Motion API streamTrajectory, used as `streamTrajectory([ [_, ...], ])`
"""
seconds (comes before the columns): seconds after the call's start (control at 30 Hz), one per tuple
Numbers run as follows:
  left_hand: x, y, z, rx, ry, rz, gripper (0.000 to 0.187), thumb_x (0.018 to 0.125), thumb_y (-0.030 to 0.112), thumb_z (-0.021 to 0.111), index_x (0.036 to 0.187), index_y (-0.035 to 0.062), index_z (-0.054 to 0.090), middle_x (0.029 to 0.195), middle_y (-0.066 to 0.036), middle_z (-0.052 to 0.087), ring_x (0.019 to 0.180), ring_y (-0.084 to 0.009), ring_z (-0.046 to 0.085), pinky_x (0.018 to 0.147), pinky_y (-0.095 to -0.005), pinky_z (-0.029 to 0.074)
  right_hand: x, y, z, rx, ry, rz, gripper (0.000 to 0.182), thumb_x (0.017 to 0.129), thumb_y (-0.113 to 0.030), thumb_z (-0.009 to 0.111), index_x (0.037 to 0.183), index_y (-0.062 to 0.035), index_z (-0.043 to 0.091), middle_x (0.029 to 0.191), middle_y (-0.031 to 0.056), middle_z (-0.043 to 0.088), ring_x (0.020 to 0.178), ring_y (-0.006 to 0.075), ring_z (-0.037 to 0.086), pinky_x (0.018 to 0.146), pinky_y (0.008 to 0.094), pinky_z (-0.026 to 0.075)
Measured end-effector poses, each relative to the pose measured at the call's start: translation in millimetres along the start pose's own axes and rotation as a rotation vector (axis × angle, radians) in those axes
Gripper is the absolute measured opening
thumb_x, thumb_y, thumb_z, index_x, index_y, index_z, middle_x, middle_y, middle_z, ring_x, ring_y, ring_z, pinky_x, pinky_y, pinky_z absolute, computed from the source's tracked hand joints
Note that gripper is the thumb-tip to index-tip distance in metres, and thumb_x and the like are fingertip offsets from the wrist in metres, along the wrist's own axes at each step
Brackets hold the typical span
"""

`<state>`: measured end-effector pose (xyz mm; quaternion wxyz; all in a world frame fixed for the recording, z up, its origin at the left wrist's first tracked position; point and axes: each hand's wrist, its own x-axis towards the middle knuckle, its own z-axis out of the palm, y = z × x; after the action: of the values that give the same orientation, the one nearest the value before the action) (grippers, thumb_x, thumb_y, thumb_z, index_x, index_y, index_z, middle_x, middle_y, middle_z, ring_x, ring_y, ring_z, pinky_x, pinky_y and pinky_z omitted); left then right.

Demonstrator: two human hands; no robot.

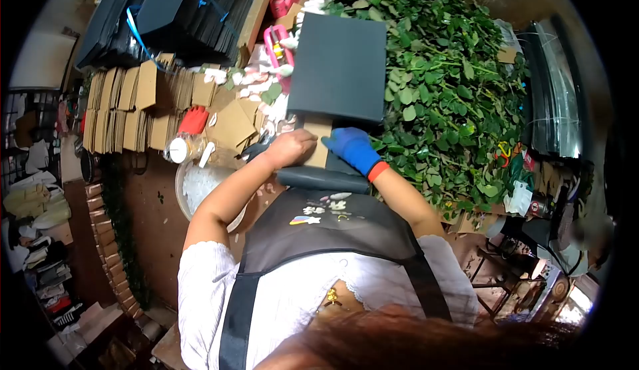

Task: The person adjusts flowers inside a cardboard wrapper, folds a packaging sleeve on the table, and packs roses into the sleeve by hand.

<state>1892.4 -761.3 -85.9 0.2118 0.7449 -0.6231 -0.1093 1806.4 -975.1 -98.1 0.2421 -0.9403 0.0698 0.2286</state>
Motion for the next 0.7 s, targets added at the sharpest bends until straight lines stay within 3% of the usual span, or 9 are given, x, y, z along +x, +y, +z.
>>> streamTrajectory([
  [0.1,-3.5,-7.7,11.4,0.004,0.052,-0.032,0.018,0.087,0.012,0.062,0.102,0.0064,0.070,0.111,-0.006,0.071,0.100,-0.0255,0.068,0.081,-0.0362,0.058,-45.5,-4.7,-53.4,0.345,-0.027,-0.224,0.041,0.090,-0.043,0.065,0.108,-0.0069,0.072,0.102,0.0173,0.073,0.091,0.0345,0.071,0.083,0.0441,0.056],
  [0.17,0.5,1.6,5.2,-0.015,0.056,-0.070,0.014,0.086,0.011,0.064,0.097,0.0056,0.070,0.110,-0.006,0.071,0.100,-0.0258,0.068,0.080,-0.0363,0.058,-75.4,3.8,-87.6,0.685,0.431,-0.483,0.031,0.092,-0.026,0.068,0.118,-0.0092,0.070,0.114,0.0129,0.072,0.101,0.0290,0.070,0.089,0.0392,0.055],
  [0.2,1.5,2.3,5.3,-0.025,0.085,-0.051,0.013,0.086,0.011,0.065,0.096,0.0052,0.070,0.110,-0.007,0.071,0.099,-0.0259,0.068,0.079,-0.0364,0.059,-84.7,11.3,-114.3,0.716,0.503,-0.312,0.031,0.094,-0.016,0.065,0.124,-0.0108,0.068,0.122,0.0104,0.069,0.110,0.0254,0.067,0.095,0.0360,0.053],
  [0.23,2.2,1.8,5.3,-0.035,0.114,-0.031,0.011,0.085,0.010,0.066,0.094,0.0048,0.070,0.109,-0.007,0.072,0.099,-0.0261,0.068,0.079,-0.0365,0.059,-75.4,31.1,-123.9,0.549,0.829,-0.365,0.032,0.094,-0.012,0.065,0.126,-0.0095,0.066,0.115,0.0098,0.071,0.100,0.0221,0.069,0.088,0.0354,0.055],
  [0.27,1.5,0.5,6.7,-0.048,0.123,-0.020,0.012,0.084,0.009,0.067,0.095,0.0043,0.070,0.110,-0.007,0.071,0.099,-0.0262,0.068,0.080,-0.0362,0.058,-62.5,58.3,-133.5,0.090,1.073,-0.296,0.041,0.090,-0.010,0.067,0.131,-0.0103,0.063,0.122,0.0109,0.067,0.107,0.0278,0.066,0.093,0.0388,0.053],
  [0.37,3.4,-1.9,7.4,-0.045,0.134,-0.006,0.015,0.083,0.008,0.067,0.097,0.0031,0.070,0.109,-0.009,0.071,0.098,-0.0278,0.068,0.083,-0.0365,0.057,-35.3,78.2,-150.0,-0.305,0.968,-0.211,0.063,0.081,-0.016,0.068,0.142,-0.0155,0.052,0.135,0.0118,0.057,0.125,0.0346,0.053,0.107,0.0458,0.042],
  [0.47,5.3,1.6,0.1,-0.040,0.121,-0.002,0.016,0.083,0.008,0.068,0.097,0.0030,0.071,0.108,-0.009,0.071,0.096,-0.0282,0.068,0.082,-0.0370,0.057,-18.4,71.4,-167.9,-0.304,0.895,-0.462,0.061,0.080,-0.016,0.069,0.139,-0.0158,0.055,0.136,0.0135,0.057,0.125,0.0363,0.053,0.107,0.0466,0.043],
  [0.6,5.1,4.8,1.5,-0.078,0.154,-0.032,0.016,0.082,0.007,0.070,0.097,0.0028,0.071,0.107,-0.009,0.071,0.095,-0.0277,0.067,0.081,-0.0369,0.057,-15.1,51.4,-180.3,-0.091,1.202,-0.582,0.051,0.082,-0.016,0.072,0.132,-0.0119,0.061,0.135,0.0170,0.059,0.121,0.0368,0.058,0.103,0.0442,0.047],
  [0.7,5.3,4.6,-1.8,-0.069,0.153,-0.021,0.016,0.082,0.006,0.070,0.097,0.0024,0.071,0.107,-0.009,0.071,0.094,-0.0278,0.067,0.080,-0.0368,0.057,-19.1,48.7,-135.8,0.689,0.806,-0.500,0.036,0.089,-0.009,0.063,0.125,-0.0132,0.065,0.117,0.0138,0.069,0.107,0.0362,0.065,0.097,0.0438,0.050],
])
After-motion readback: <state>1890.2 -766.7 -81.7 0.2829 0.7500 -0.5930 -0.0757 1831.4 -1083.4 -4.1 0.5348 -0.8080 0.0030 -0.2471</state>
